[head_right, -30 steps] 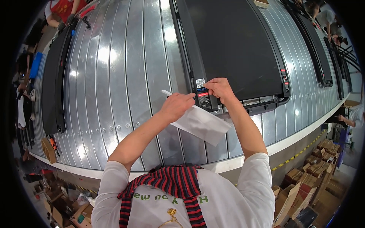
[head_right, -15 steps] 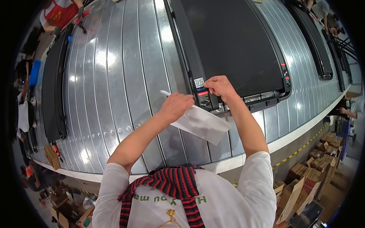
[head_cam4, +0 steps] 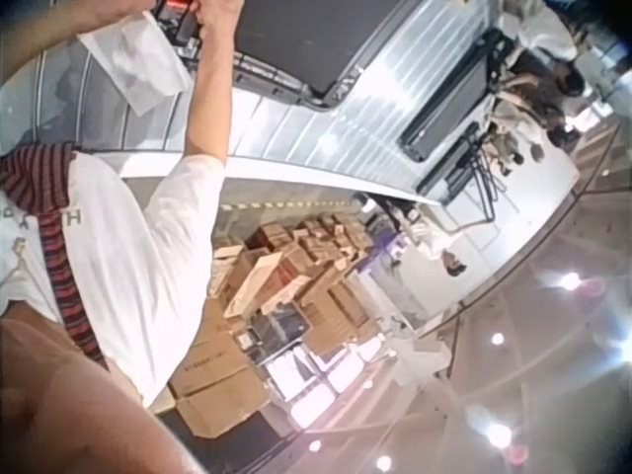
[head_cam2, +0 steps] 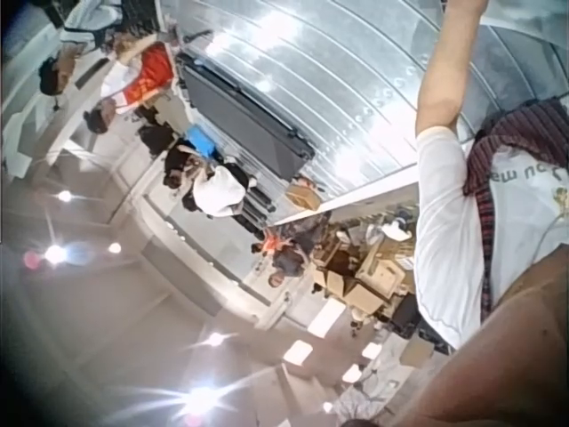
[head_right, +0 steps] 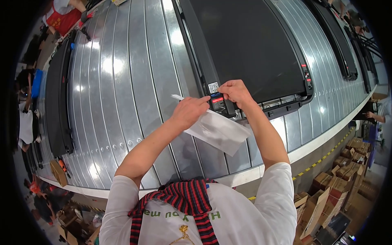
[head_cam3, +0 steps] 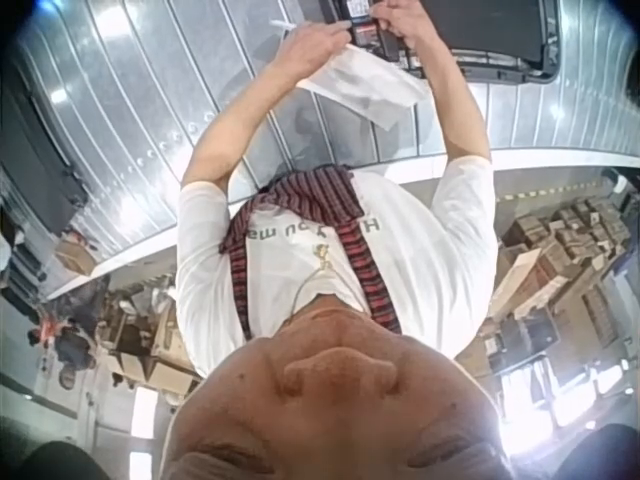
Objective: Applying stickers and labels to treadmills on a production line.
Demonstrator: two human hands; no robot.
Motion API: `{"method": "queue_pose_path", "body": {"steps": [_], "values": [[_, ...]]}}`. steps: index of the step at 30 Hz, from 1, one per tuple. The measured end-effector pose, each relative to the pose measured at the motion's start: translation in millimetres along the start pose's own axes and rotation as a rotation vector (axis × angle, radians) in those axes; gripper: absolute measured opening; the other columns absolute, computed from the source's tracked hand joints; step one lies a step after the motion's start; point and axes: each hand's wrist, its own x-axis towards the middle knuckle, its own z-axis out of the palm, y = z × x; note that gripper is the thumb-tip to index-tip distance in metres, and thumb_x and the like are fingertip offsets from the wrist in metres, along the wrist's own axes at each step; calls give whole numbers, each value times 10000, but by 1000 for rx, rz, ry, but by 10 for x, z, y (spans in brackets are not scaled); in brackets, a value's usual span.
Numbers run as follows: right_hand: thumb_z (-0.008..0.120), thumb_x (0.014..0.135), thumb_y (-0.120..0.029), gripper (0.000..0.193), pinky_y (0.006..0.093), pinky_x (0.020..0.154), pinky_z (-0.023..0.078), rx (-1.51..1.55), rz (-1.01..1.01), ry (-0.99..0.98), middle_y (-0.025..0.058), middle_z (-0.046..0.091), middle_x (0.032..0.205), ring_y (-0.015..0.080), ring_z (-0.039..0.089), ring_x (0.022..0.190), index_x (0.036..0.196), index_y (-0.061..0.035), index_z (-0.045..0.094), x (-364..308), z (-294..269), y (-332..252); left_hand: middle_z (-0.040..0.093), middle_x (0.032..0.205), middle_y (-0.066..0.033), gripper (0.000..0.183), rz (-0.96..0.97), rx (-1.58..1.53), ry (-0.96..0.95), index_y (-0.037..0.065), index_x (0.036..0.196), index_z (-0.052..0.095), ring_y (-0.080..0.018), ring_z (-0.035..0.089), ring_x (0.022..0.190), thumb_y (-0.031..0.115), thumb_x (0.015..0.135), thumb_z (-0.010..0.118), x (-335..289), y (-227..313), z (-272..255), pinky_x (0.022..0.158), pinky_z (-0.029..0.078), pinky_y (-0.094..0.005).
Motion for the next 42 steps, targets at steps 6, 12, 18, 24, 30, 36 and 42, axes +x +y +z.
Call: {"method": "queue_pose_path", "body": {"steps": [6, 12, 18, 24, 30, 36, 42], "values": [[611, 720, -82, 101, 200, 355, 248, -28, -16, 44, 16, 477, 505, 56, 373, 402, 719, 16, 586, -2, 7, 17, 497, 861, -48, 39, 47, 20, 49, 75, 721, 486, -189, 550, 696, 85, 689, 506, 93, -32, 61, 600, 403, -327], [608, 721, -78, 99, 199, 365, 261, -37, -47, 51, 17, 490, 518, 50, 377, 412, 701, 17, 588, 62, 4, 43, 488, 824, -58, 16, 22, 44, -14, 77, 710, 498, -203, 561, 674, 84, 698, 506, 161, -40, 50, 568, 410, -341], [696, 605, -248, 288, 404, 581, 446, -907, -422, 361, 145, 592, 676, 317, 581, 700, 740, -29, 566, -78, 218, -90, 542, 864, -70, 61, 20, 89, -40, 82, 755, 525, -245, 581, 598, 106, 720, 481, 120, -87, 148, 475, 460, -370], [540, 657, -58, 190, 374, 828, 385, -1264, -1206, 385, 138, 558, 858, 291, 530, 867, 837, -9, 509, -164, 325, 216, 553, 822, -93, 89, -40, -39, -115, 90, 775, 520, -288, 569, 697, 147, 770, 451, -269, -79, 106, 563, 442, -414], [540, 709, -104, 198, 367, 820, 390, -1252, -1173, 337, 155, 579, 849, 272, 547, 857, 877, 1, 538, -472, 416, 381, 569, 670, -125, 155, -381, -191, -126, 127, 877, 547, -332, 556, 673, 245, 777, 536, -1558, -43, -482, 577, 437, -427], [638, 714, -304, 392, 361, 713, 459, -552, -548, 6, 134, 625, 824, 327, 580, 779, 945, 7, 579, -578, 578, -153, 594, 721, -129, 201, -549, -125, 51, 135, 913, 561, -333, 565, 689, 279, 775, 539, -2241, 106, -572, 583, 443, -427], [667, 670, -330, 470, 372, 748, 442, -1209, -1371, -331, 143, 610, 850, 296, 577, 825, 1002, -18, 553, -1708, 1902, -473, 599, 710, -127, 203, -631, -34, -138, 152, 925, 574, -331, 573, 680, 277, 771, 531, -2390, 459, -737, 589, 444, -439]]}}
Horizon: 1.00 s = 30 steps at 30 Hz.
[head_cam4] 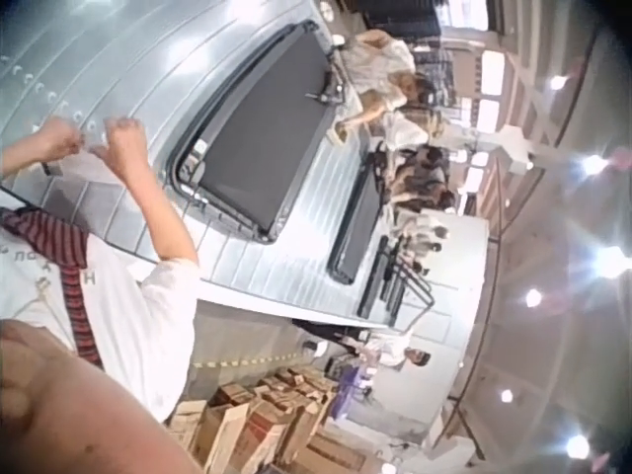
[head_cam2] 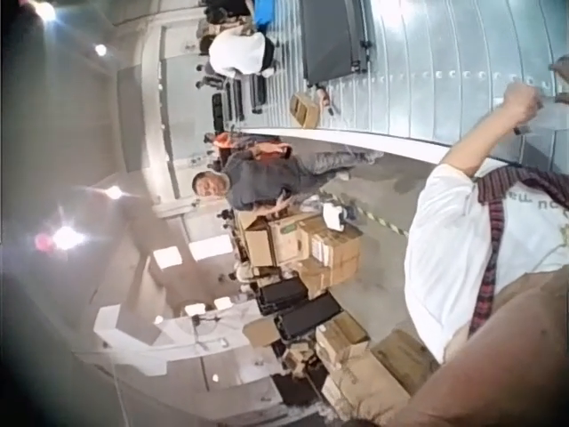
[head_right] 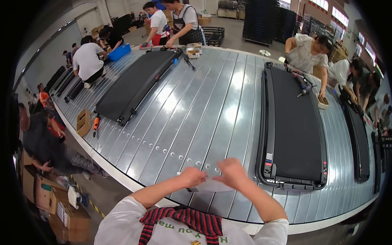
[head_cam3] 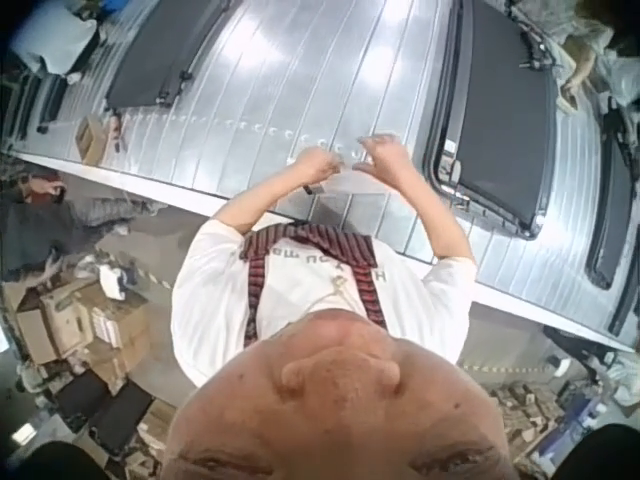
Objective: Applying stickers and labels to treadmills on a production line.
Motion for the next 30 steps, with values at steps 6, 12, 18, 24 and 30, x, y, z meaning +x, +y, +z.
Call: {"method": "queue_pose_path", "body": {"steps": [6, 12, 18, 24, 30], "values": [[569, 726, -349, 252, 398, 646, 461, -111, 242, -541, 104, 609, 713, 303, 587, 696, 831, -127, 621, 73, 638, -468, 595, 707, -126, 199, 121, -69, 131, 142, 913, 581, -321, 568, 665, 237, 740, 551, -402, -44, 43, 597, 447, -417], [535, 756, -369, 257, 422, 628, 454, -52, 269, -508, 130, 598, 715, 322, 575, 710, 776, -127, 619, -11, 630, -492, 612, 723, -87, 175, 53, -405, 991, 41, 869, 598, -212, 578, 608, 138, 727, 629, -1457, -510, 63, 574, 463, -291], [534, 771, -354, 272, 424, 656, 439, 50, 267, -556, 142, 596, 759, 332, 559, 755, 830, -101, 612, 10, 610, -484, 542, 594, -20, 157, -779, -1317, 1062, 5, 694, 549, -66, 484, 521, 126, 793, 535, -2487, -1048, 1773, 469, 389, -198], [513, 802, -339, 269, 441, 597, 420, 53, 47, -584, 163, 562, 669, 355, 541, 685, 778, -73, 553, 303, 733, -806, 611, 789, -125, 233, -1102, -864, 414, 0, 836, 615, -231, 573, 705, 196, 716, 573, -3127, -1369, 4031, 659, 452, -351], [511, 796, -302, 225, 430, 644, 432, -78, 50, -728, 145, 585, 734, 338, 553, 741, 881, -104, 576, 381, 566, -1090, 601, 845, -133, 251, -945, -777, 271, 8, 869, 608, -252, 569, 752, 204, 715, 574, -2840, -1295, 4472, 696, 442, -368]]}}
